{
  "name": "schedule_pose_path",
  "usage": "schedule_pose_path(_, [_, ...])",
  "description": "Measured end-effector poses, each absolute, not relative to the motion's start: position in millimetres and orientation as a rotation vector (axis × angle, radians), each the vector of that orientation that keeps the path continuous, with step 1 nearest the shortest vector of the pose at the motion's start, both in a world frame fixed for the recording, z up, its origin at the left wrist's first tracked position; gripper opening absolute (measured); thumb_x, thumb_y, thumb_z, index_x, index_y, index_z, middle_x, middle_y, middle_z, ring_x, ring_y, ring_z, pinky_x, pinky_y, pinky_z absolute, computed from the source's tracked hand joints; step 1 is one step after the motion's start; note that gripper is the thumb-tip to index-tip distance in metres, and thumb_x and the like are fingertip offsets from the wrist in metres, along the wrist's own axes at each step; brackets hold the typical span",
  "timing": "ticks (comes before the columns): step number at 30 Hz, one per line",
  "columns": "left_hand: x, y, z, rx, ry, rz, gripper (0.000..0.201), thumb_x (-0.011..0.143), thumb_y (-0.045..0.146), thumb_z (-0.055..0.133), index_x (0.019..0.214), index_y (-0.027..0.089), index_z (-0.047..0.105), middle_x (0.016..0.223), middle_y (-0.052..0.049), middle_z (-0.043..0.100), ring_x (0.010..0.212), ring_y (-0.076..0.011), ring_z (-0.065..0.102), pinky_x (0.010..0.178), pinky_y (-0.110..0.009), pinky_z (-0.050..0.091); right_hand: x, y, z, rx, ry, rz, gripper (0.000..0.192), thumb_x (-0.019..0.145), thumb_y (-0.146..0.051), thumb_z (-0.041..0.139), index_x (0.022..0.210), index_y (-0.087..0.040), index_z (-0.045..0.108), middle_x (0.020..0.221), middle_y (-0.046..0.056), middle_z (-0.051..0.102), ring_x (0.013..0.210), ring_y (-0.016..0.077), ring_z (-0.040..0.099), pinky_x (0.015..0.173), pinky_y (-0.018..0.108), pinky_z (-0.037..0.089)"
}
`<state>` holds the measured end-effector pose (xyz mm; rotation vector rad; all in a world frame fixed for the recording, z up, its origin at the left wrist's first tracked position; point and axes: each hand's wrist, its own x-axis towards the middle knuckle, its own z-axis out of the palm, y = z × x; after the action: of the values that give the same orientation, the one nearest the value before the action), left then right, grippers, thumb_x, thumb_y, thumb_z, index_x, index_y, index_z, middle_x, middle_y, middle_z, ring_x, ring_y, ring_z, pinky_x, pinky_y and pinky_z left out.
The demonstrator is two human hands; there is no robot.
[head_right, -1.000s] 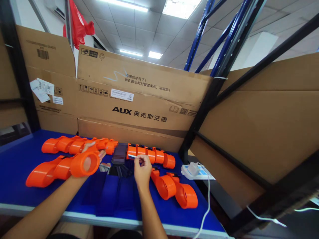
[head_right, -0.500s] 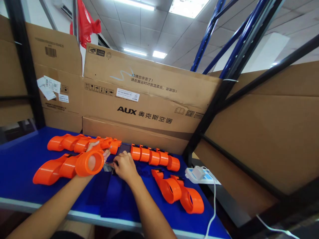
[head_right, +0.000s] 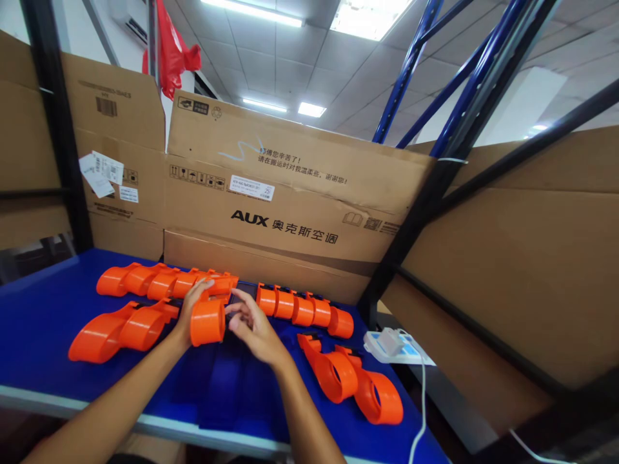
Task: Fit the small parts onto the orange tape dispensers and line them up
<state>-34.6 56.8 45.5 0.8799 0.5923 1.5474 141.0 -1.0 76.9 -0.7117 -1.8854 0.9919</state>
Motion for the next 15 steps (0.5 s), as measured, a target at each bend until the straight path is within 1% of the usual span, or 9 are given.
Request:
schedule_pose_path(2, [-28.3,54.3,43.8,0.837,0.633,1.619,0.035,0.070,0.039,0.077,0.092,0.019,0.060,0.079,0.000,0.067,0.070,-0.0184,0.065,0.063,-0.027,0.051,140.9,-12.0,79.7,-0.719,-1.912,1.047,0.072,0.082,-0.051,0.071,0.144,-0.027,0.043,0.111,0.007,0.065,0.085,0.0189,0.062,0.075,0.032,0.051])
schedule_pose_path(4, [-22.5,50.0,42.9,0.858,0.664,1.594,0.036,0.072,0.039,0.076,0.098,0.019,0.062,0.084,-0.002,0.068,0.074,-0.0201,0.066,0.065,-0.028,0.052,140.5,-18.2,80.6,-0.760,-1.927,1.028,0.069,0.079,-0.046,0.075,0.140,-0.027,0.048,0.108,0.007,0.065,0.087,0.0199,0.062,0.075,0.032,0.051])
schedule_pose_path(6, [-19.1,41.8,43.4,0.938,0.711,1.595,0.044,0.078,0.042,0.072,0.114,0.020,0.061,0.104,-0.008,0.069,0.093,-0.0243,0.067,0.076,-0.032,0.052,142.0,-19.1,79.3,-0.788,-1.904,0.979,0.061,0.081,-0.044,0.074,0.135,-0.027,0.053,0.108,0.006,0.065,0.087,0.0201,0.062,0.074,0.032,0.052])
schedule_pose_path(8, [-20.2,28.3,46.1,1.120,0.790,1.684,0.056,0.084,0.044,0.067,0.134,0.025,0.051,0.134,-0.011,0.058,0.120,-0.0275,0.057,0.095,-0.037,0.047,145.7,-16.7,75.9,-0.810,-1.844,0.921,0.056,0.082,-0.042,0.072,0.133,-0.027,0.055,0.109,0.006,0.065,0.088,0.0203,0.063,0.075,0.031,0.052])
schedule_pose_path(10, [-26.7,10.5,51.1,1.484,0.856,1.731,0.066,0.085,0.042,0.066,0.145,0.030,0.041,0.152,-0.010,0.041,0.134,-0.0297,0.043,0.108,-0.044,0.036,150.1,-13.9,71.7,-0.821,-1.796,0.879,0.053,0.084,-0.041,0.070,0.133,-0.027,0.054,0.110,0.006,0.066,0.090,0.0208,0.063,0.076,0.032,0.052])
schedule_pose_path(11, [-31.9,1.3,54.5,1.731,0.854,1.667,0.070,0.082,0.040,0.070,0.145,0.029,0.042,0.152,-0.011,0.041,0.136,-0.0321,0.040,0.110,-0.047,0.032,151.9,-13.0,69.8,-0.816,-1.796,0.870,0.052,0.086,-0.041,0.068,0.133,-0.026,0.054,0.111,0.006,0.066,0.091,0.0210,0.063,0.077,0.032,0.052])
schedule_pose_path(12, [-38.2,-7.3,58.3,1.974,0.839,1.545,0.073,0.077,0.039,0.075,0.143,0.029,0.047,0.148,-0.011,0.046,0.135,-0.0346,0.039,0.111,-0.050,0.030,153.0,-12.8,68.3,-0.805,-1.813,0.870,0.051,0.087,-0.041,0.067,0.134,-0.026,0.053,0.112,0.007,0.066,0.091,0.0212,0.063,0.078,0.032,0.052])
schedule_pose_path(14, [-53.4,-20.3,66.7,2.334,0.845,1.304,0.077,0.070,0.038,0.081,0.141,0.031,0.050,0.141,-0.011,0.053,0.131,-0.0374,0.042,0.110,-0.054,0.032,153.1,-13.8,67.4,-0.776,-1.888,0.886,0.053,0.087,-0.040,0.067,0.136,-0.025,0.052,0.114,0.007,0.066,0.089,0.0209,0.063,0.076,0.032,0.052])
schedule_pose_path(15, [-62.1,-24.1,70.8,2.460,0.881,1.224,0.077,0.070,0.038,0.080,0.141,0.032,0.050,0.138,-0.010,0.055,0.127,-0.0372,0.045,0.108,-0.055,0.033,152.2,-14.6,68.1,-0.767,-1.941,0.894,0.055,0.087,-0.040,0.068,0.137,-0.025,0.051,0.114,0.007,0.066,0.087,0.0203,0.063,0.075,0.032,0.052])
